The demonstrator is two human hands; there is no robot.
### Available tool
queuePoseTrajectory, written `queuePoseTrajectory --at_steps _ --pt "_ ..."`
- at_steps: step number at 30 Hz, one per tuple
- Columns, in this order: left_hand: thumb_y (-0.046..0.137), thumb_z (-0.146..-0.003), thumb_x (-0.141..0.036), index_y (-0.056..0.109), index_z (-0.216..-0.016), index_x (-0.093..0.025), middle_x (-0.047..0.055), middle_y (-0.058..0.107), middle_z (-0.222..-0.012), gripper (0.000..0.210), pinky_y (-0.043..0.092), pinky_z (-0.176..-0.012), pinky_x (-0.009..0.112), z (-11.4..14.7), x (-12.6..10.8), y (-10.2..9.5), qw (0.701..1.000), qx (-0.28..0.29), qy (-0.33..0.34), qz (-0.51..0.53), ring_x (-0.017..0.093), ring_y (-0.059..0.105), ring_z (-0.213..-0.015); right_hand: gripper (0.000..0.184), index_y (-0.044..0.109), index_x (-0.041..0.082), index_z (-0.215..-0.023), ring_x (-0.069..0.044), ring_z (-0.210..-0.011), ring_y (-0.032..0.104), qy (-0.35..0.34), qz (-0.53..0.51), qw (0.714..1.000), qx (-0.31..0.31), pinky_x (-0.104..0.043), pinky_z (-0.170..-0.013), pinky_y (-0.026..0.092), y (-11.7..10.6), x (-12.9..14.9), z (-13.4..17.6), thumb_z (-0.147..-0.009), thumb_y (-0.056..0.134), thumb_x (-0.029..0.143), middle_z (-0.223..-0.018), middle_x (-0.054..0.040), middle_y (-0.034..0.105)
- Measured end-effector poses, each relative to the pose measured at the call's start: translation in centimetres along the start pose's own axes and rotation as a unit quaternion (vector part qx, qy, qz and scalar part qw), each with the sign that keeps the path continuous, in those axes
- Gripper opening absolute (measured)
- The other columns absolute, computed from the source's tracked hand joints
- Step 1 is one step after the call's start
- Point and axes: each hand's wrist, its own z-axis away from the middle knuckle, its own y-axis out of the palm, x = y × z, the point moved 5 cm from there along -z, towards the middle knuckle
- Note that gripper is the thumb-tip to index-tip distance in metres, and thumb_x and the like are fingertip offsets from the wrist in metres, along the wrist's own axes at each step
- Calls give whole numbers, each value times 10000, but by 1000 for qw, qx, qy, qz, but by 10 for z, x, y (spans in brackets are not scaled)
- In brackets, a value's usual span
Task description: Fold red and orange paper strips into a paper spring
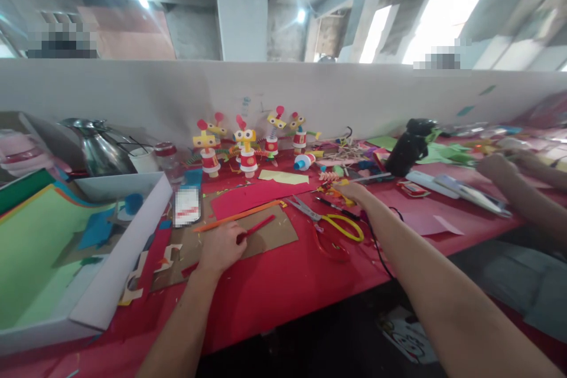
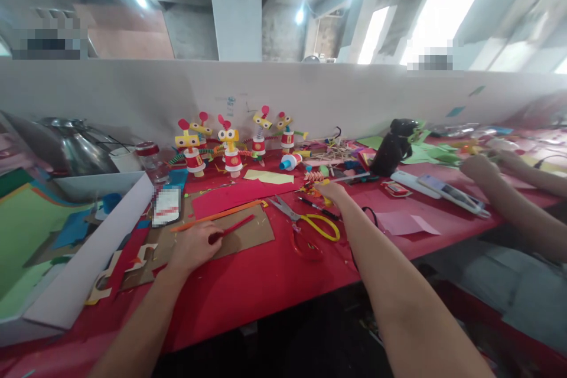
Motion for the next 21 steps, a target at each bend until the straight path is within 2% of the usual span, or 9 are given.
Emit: queuePoseTrajectory --at_steps 3,5,7,8,10,12,14,16,21 --pt "534 -757 -208 704 -837 -236 46 665 -872 190 435 -734 276 0 -2 0 1000 9 4 -2 182 597 -846 164 648 124 -705 -325 -979 576 16 121 993 -7 -397 -797 423 -4 -4 3 -698 683 284 -846 -164 656" --pt "519 -763 -197 706 -822 -228 50 665 -864 198 434 -730 276 0 -3 0 1000 15 8 -7 181 602 -833 248 652 89 -852 -364 -1100 493 -2 173 984 -41 -442 -860 386 -6 2 16 -734 638 307 -1078 -238 582" --pt "504 -772 -192 706 -810 -220 55 667 -861 207 433 -723 276 0 -4 1 1000 15 8 -18 181 605 -824 280 630 90 -959 -344 -1121 469 -95 209 967 -109 -439 -876 379 -2 20 43 -773 569 290 -1165 -238 526" --pt "497 -776 -191 704 -802 -215 58 669 -858 211 432 -718 277 0 -4 1 1000 12 7 -27 183 606 -819 251 629 108 -957 -304 -1081 498 -157 187 964 -101 -408 -871 388 7 31 61 -792 529 267 -1124 -207 555" --pt "481 -787 -192 700 -791 -205 62 675 -855 220 433 -706 281 0 -5 1 999 -4 4 -45 187 609 -812 200 636 145 -882 -220 -920 565 -257 83 963 -20 -331 -823 419 34 50 102 -807 482 249 -946 -120 629" --pt "475 -796 -200 693 -804 -201 59 683 -874 218 439 -704 284 0 -4 -3 998 -44 -15 -44 190 613 -812 171 637 174 -809 -172 -752 585 -289 -50 951 102 -286 -728 449 69 63 144 -792 501 276 -787 -48 649" --pt "477 -808 -215 680 -850 -204 51 689 -915 208 449 -736 283 1 0 -9 993 -105 -48 -13 184 618 -836 136 635 182 -742 -153 -617 580 -231 -178 926 242 -268 -622 463 108 70 178 -743 565 299 -650 -10 632" --pt "466 -828 -231 661 -903 -207 44 693 -946 210 455 -777 280 3 4 -15 984 -158 -67 36 174 624 -856 184 638 181 -789 -144 -538 568 -124 -309 889 314 -264 -550 460 139 74 198 -715 614 347 -586 6 614" --pt "446 -855 -253 644 -932 -202 50 704 -931 219 467 -776 283 3 7 -20 972 -194 -60 115 170 645 -836 338 636 169 -795 -94 -569 555 -26 -523 798 300 -212 -562 427 167 94 190 -548 782 347 -669 24 624"
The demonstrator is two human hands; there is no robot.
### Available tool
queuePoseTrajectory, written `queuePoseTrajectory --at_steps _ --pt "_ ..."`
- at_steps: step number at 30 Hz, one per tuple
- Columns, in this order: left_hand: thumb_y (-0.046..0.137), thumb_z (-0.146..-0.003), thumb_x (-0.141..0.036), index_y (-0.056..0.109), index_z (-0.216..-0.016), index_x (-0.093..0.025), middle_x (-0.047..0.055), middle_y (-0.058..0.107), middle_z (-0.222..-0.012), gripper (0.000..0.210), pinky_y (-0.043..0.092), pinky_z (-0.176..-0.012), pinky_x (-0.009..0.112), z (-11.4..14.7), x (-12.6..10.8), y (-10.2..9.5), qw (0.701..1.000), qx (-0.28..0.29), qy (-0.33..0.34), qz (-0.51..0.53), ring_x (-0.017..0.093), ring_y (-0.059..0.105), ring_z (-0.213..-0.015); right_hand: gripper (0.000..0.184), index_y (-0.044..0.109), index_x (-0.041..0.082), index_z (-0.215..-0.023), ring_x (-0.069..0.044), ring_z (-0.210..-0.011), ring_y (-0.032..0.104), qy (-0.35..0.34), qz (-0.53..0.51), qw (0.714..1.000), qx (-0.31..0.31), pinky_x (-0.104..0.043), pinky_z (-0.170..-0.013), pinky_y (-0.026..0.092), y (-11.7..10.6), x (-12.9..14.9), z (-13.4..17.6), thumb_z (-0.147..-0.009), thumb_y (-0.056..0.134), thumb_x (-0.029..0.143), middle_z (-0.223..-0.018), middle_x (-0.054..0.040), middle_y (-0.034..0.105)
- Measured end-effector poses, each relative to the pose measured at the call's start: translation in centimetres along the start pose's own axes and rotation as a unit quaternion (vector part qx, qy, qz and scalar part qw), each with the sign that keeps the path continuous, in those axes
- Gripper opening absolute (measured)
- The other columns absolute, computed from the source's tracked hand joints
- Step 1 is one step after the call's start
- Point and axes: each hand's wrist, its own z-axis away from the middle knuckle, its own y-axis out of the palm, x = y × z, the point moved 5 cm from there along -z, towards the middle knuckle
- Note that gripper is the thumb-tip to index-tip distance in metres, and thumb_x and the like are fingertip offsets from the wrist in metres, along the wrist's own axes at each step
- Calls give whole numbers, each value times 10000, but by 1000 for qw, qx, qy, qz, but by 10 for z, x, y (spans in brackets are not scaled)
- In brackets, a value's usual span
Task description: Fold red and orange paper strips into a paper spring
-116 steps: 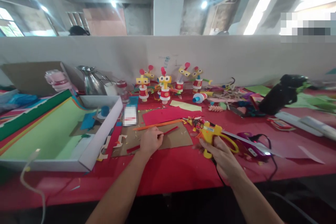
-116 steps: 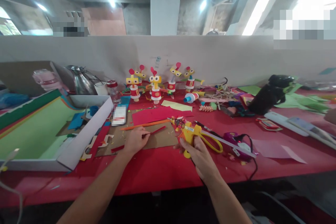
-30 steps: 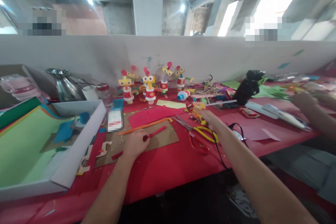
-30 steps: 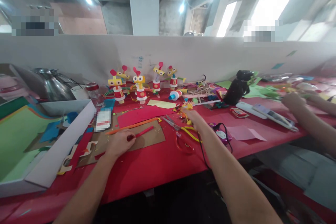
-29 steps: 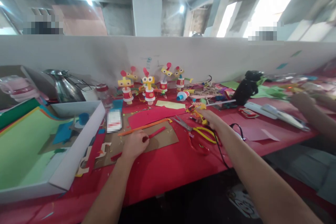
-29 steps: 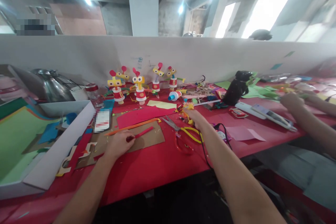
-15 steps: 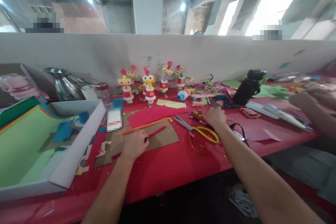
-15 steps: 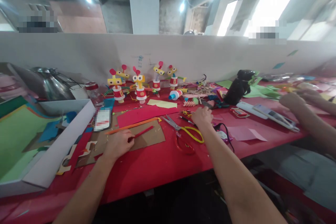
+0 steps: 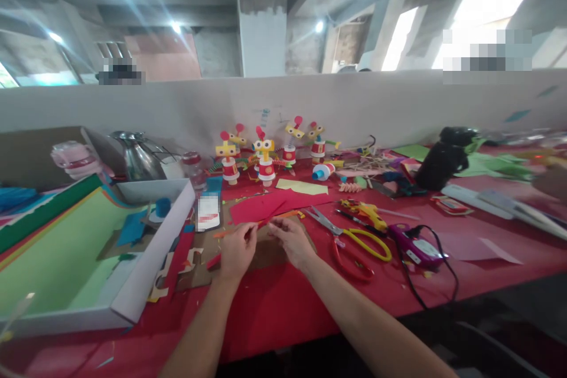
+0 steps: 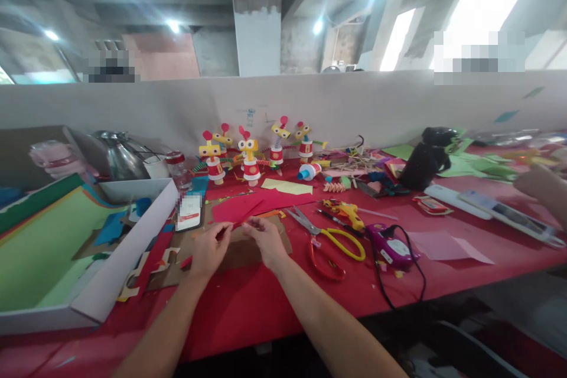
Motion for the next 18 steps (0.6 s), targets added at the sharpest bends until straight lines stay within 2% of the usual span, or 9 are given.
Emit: queuePoseTrajectory --at_steps 4,8,13,18 --pt "454 -857 -270 656 -917 -203 47 711 -903 221 468 -772 294 -2 -3 2 999 33 -9 29 173 644 -822 291 611 152 -632 -82 -523 507 -22 4 1000 10 -210 -543 390 -2 3 -11 -543 796 359 -567 34 582" --pt "496 -839 -260 667 -879 -211 29 713 -877 182 461 -752 280 -4 -2 5 997 67 -12 45 165 640 -799 293 610 152 -584 -86 -515 503 -33 -1 999 -4 -220 -540 377 -7 2 -8 -551 793 380 -546 27 592" --pt "504 -842 -250 664 -864 -213 23 709 -872 166 448 -740 278 -5 7 5 998 63 -28 6 167 635 -793 254 629 160 -612 -77 -505 501 -49 -54 995 -72 -215 -522 375 -24 15 -10 -529 809 319 -547 38 587" --pt "479 -854 -238 649 -878 -212 31 700 -901 174 445 -762 284 -4 12 1 998 35 -25 -34 176 629 -836 265 658 182 -721 -76 -525 516 -132 -99 972 -167 -213 -530 400 -53 35 -12 -540 797 316 -612 39 617"
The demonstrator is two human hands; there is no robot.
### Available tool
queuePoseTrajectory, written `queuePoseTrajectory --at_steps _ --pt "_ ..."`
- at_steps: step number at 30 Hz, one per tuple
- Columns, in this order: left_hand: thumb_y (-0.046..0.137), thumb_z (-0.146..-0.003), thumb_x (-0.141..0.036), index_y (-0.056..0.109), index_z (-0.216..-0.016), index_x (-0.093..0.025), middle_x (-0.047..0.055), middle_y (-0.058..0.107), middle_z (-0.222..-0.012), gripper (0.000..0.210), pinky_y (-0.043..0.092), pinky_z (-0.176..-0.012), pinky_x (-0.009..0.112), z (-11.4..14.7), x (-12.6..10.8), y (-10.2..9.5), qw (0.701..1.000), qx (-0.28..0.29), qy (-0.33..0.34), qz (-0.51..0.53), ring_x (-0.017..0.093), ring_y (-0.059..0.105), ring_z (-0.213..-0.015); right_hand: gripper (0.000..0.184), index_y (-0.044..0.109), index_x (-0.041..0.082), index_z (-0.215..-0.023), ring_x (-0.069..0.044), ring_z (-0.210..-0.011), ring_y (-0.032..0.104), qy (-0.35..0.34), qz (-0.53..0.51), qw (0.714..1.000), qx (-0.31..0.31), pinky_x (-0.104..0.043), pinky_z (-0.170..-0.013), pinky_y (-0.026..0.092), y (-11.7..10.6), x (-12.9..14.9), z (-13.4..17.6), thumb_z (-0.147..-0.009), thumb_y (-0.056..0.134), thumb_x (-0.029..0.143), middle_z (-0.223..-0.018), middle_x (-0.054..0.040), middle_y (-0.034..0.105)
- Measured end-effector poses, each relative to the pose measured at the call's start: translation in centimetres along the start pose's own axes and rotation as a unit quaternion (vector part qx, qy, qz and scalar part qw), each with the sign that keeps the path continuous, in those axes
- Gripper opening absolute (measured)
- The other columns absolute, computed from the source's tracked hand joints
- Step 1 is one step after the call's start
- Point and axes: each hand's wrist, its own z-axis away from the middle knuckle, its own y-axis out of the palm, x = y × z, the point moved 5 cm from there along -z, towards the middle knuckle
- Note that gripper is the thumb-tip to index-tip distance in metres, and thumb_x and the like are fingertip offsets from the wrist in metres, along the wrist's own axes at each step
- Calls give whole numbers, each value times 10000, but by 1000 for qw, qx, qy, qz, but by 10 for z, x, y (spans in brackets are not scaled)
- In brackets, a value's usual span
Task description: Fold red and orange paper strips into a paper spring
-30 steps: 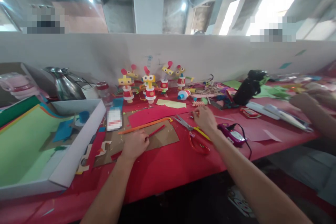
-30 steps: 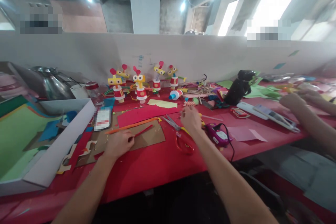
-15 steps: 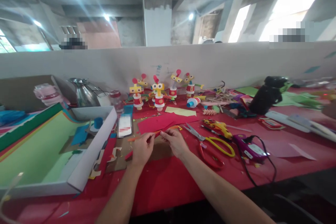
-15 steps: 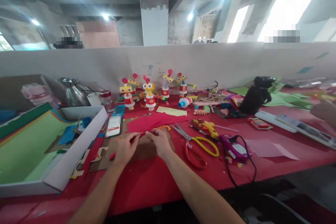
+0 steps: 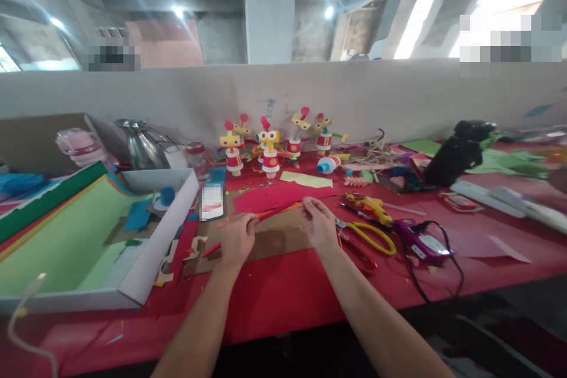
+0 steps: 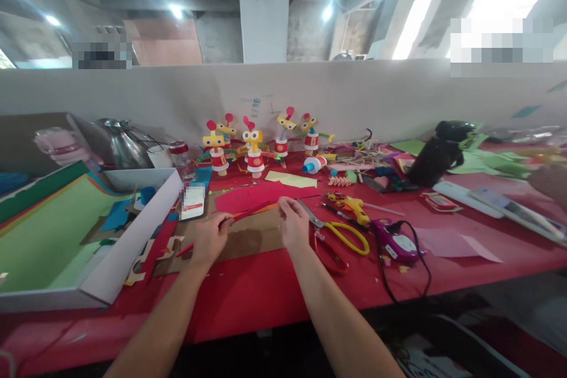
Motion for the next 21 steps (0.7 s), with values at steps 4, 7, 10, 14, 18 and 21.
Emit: queuePoseTrajectory --at_steps 4,7,10,14,18,21 --pt "437 -877 -262 638 -927 -206 50 688 -963 215 443 -793 296 3 -2 -7 998 -60 8 -34 184 620 -879 299 646 170 -699 -94 -517 531 10 60 998 19 -217 -489 399 3 -4 9 -629 727 449 -630 3 631" --pt "383 -901 -263 632 -973 -207 64 678 -965 265 432 -822 299 7 -14 -6 994 -64 66 -64 180 605 -899 362 668 155 -733 -120 -567 590 73 124 980 139 -219 -508 421 23 -20 29 -644 703 505 -675 -33 663" --pt "380 -901 -249 629 -1010 -210 81 667 -936 274 414 -834 334 14 -30 1 981 -23 149 -121 205 588 -915 375 679 153 -779 -144 -597 622 98 141 965 197 -224 -514 432 36 -30 45 -647 704 502 -693 -43 673" --pt "373 -902 -223 605 -1102 -212 90 659 -1003 307 403 -840 359 22 -45 5 966 -8 218 -140 217 576 -957 325 659 151 -703 -156 -607 616 91 130 966 202 -222 -483 419 38 -31 49 -663 697 472 -662 -35 661" --pt "414 -892 -304 609 -1134 -233 84 658 -1066 318 402 -882 373 20 -43 0 983 -18 177 -51 222 572 -1000 271 593 198 -716 -132 -560 589 84 67 990 93 -225 -474 427 24 -22 33 -643 714 429 -642 15 642" --pt "369 -893 -422 679 -1015 -207 79 691 -912 396 450 -800 338 11 -29 -2 989 5 45 138 206 608 -883 271 543 219 -732 -116 -506 557 78 23 996 43 -217 -436 403 14 -12 22 -646 701 421 -616 37 619"
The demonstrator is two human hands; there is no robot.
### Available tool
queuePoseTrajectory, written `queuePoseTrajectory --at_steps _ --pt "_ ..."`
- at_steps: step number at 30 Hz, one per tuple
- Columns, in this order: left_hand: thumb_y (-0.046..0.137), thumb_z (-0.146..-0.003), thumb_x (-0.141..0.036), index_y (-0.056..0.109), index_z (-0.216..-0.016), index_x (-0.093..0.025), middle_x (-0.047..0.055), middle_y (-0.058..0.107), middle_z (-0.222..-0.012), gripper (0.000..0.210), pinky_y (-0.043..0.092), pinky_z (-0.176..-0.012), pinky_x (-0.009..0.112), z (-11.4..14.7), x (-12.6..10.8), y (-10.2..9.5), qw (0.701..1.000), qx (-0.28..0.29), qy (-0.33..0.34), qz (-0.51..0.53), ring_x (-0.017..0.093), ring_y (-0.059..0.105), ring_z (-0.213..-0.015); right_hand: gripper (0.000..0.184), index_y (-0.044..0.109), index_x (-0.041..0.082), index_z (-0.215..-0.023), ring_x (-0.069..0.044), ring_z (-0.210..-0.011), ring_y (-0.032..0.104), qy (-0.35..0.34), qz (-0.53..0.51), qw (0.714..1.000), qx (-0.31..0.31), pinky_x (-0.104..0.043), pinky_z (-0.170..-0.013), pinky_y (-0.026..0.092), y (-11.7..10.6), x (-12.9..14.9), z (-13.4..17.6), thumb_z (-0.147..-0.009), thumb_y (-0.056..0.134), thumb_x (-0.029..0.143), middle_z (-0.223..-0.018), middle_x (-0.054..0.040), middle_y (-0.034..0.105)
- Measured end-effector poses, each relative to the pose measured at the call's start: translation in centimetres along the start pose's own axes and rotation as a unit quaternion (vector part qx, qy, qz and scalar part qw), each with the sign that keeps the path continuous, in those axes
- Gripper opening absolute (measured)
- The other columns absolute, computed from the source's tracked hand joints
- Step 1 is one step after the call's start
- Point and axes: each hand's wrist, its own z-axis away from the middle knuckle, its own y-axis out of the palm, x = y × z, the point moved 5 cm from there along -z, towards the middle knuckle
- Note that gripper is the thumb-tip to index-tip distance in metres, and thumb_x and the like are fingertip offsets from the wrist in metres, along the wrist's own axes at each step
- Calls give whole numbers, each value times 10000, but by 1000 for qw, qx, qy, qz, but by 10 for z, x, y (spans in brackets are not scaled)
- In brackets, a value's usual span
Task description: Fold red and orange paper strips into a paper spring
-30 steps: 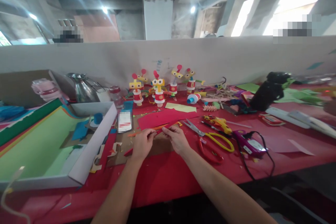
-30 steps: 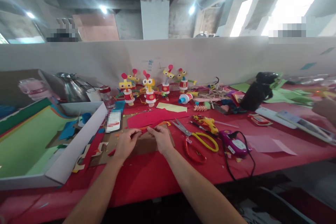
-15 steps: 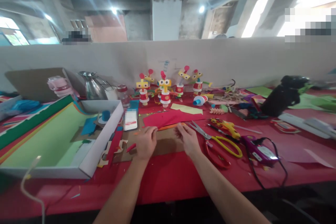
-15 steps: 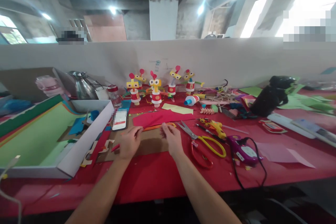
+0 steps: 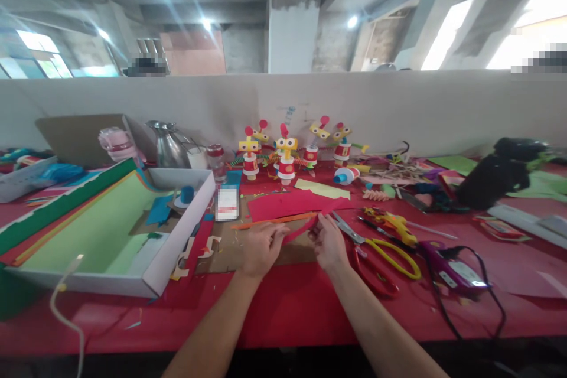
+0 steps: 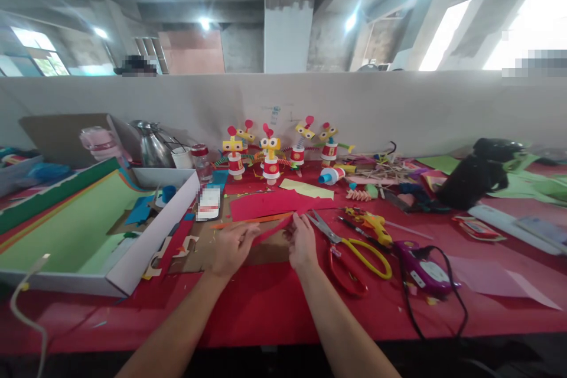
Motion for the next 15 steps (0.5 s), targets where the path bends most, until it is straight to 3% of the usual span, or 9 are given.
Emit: queuePoseTrajectory --at_steps 2,4,6,8,10,15 --pt "347 -883 -476 703 -939 -169 73 685 -787 473 464 -671 292 -4 11 3 980 37 -105 165 176 610 -740 271 554 209 -718 -111 -465 523 28 31 998 40 -216 -422 381 2 1 0 -642 704 422 -563 42 586" --pt "476 -811 -515 708 -888 -137 54 659 -697 451 416 -549 241 -5 19 10 940 77 -180 281 135 558 -608 281 595 189 -726 -100 -430 480 78 105 984 121 -213 -414 353 9 -4 7 -640 712 430 -521 45 555" --pt "635 -697 -498 708 -803 -121 24 619 -619 398 341 -484 207 -5 24 14 906 90 -224 347 90 481 -521 299 632 168 -742 -74 -397 416 108 191 952 213 -201 -397 302 19 -13 17 -658 702 447 -502 49 530" --pt "720 -618 -455 696 -712 -117 1 577 -561 352 311 -469 197 -3 30 17 879 82 -258 393 67 439 -485 309 654 156 -748 -50 -380 353 94 256 920 281 -191 -390 253 27 -19 25 -698 665 460 -486 58 498" --pt "759 -577 -413 685 -674 -117 -2 574 -559 319 336 -485 200 0 34 20 857 81 -286 421 71 464 -493 310 661 152 -746 -49 -390 351 59 293 902 313 -191 -400 253 32 -22 29 -726 632 460 -492 57 489" --pt "806 -511 -308 679 -659 -114 16 605 -565 275 391 -511 215 4 38 24 832 122 -330 428 94 524 -507 274 612 166 -655 -66 -400 373 27 329 887 322 -198 -415 265 30 -23 27 -751 590 421 -455 65 456"
